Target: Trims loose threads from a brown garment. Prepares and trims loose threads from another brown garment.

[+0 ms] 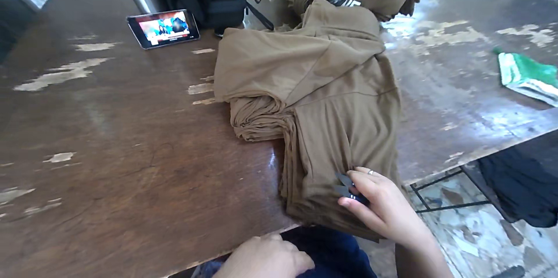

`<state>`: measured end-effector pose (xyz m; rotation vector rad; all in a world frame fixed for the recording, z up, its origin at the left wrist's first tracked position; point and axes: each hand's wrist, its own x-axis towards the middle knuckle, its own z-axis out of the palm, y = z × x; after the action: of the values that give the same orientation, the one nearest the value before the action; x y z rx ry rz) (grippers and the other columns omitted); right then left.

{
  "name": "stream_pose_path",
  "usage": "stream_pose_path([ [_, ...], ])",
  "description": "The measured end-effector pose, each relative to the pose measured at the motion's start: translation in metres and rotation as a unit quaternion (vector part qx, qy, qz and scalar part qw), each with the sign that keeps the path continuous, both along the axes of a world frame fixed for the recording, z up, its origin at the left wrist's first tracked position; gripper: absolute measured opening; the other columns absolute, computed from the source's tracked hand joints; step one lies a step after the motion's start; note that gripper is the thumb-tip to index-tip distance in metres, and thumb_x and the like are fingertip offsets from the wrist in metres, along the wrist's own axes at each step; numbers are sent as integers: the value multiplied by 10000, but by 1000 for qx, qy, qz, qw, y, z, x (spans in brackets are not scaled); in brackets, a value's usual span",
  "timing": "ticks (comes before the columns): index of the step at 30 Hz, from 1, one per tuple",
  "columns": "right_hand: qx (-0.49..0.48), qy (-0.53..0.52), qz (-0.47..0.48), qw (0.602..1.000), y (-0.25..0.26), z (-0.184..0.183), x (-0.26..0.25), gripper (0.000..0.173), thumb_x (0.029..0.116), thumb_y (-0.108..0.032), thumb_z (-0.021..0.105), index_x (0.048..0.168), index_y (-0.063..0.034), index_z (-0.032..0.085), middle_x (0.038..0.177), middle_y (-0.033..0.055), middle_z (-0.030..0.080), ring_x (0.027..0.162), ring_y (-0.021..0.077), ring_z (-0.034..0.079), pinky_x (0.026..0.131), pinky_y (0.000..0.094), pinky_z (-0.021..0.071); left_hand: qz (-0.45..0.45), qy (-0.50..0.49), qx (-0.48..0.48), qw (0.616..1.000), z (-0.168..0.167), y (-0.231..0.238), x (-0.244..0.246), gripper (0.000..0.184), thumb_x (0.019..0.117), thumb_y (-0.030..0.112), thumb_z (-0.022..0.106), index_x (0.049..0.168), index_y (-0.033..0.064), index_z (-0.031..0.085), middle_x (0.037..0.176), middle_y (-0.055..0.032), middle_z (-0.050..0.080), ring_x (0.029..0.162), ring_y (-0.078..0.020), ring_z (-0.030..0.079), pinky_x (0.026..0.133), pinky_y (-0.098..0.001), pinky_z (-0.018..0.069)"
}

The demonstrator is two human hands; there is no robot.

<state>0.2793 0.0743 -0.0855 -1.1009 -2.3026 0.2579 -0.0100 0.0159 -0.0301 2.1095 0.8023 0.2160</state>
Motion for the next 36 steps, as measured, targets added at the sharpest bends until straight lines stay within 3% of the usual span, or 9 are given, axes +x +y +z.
stream_pose_path([
  [3,-28,73,0,997,-2,-4,8,539,1063,-546,424,826,-74,527,674,22,460,653,94,477,640,254,415,64,43,112,991,4,-5,-2,145,946,161,670,1069,160,747,819,-15,744,810,-247,723,729,-478,536],
  [5,-47,129,3,991,-3,-7,11,527,1066,-535,433,858,-61,530,710,23,473,688,62,486,663,222,422,74,20,151,986,4,-1,-4,172,916,190,716,1079,142,742,822,7,744,782,-214,716,715,-442,543],
  [7,-63,183,9,981,-4,-9,14,506,1065,-520,451,860,-65,530,731,6,476,697,24,480,660,187,411,110,-16,205,973,-1,3,3,148,953,210,659,1055,143,743,861,17,741,819,-180,711,720,-379,549],
  [10,-84,259,26,962,-5,-6,16,422,1064,-513,473,878,-137,522,753,-65,467,710,-42,470,674,141,397,204,-88,251,942,-8,12,26,186,963,285,660,1030,136,750,870,21,737,824,-138,687,735,-300,539],
  [15,-82,361,61,927,-10,4,15,287,1056,-486,505,941,-234,582,810,-134,519,779,-57,516,745,131,422,366,-120,242,891,-42,41,72,587,865,436,770,1375,166,665,1140,-138,607,993,-208,601,845,-303,533],
  [19,-66,404,58,911,-12,9,17,250,1053,-489,502,976,-272,597,837,-160,561,805,-53,551,775,135,445,330,-122,242,904,-51,46,81,465,881,137,706,1345,170,697,1134,-189,680,1062,-309,666,920,-370,561],
  [22,-69,433,62,897,-11,13,21,242,1045,-490,515,988,-283,627,842,-172,599,797,-50,574,776,135,458,320,-179,305,879,-56,41,75,413,830,-36,597,1187,83,768,1047,-133,737,1004,-229,696,928,-278,549],
  [27,-73,404,60,910,-14,15,22,241,1046,-487,519,989,-268,602,846,-157,574,799,-52,556,761,128,443,314,-271,303,858,-51,28,55,196,896,6,638,1040,33,768,944,-66,745,940,-107,690,885,-187,546],
  [36,-93,391,58,914,-13,2,18,267,1056,-477,508,954,-244,592,810,-141,543,774,-49,536,737,128,434,314,-196,247,895,-45,13,29,117,949,123,686,989,61,776,869,-21,740,851,-59,685,824,-151,543],
])
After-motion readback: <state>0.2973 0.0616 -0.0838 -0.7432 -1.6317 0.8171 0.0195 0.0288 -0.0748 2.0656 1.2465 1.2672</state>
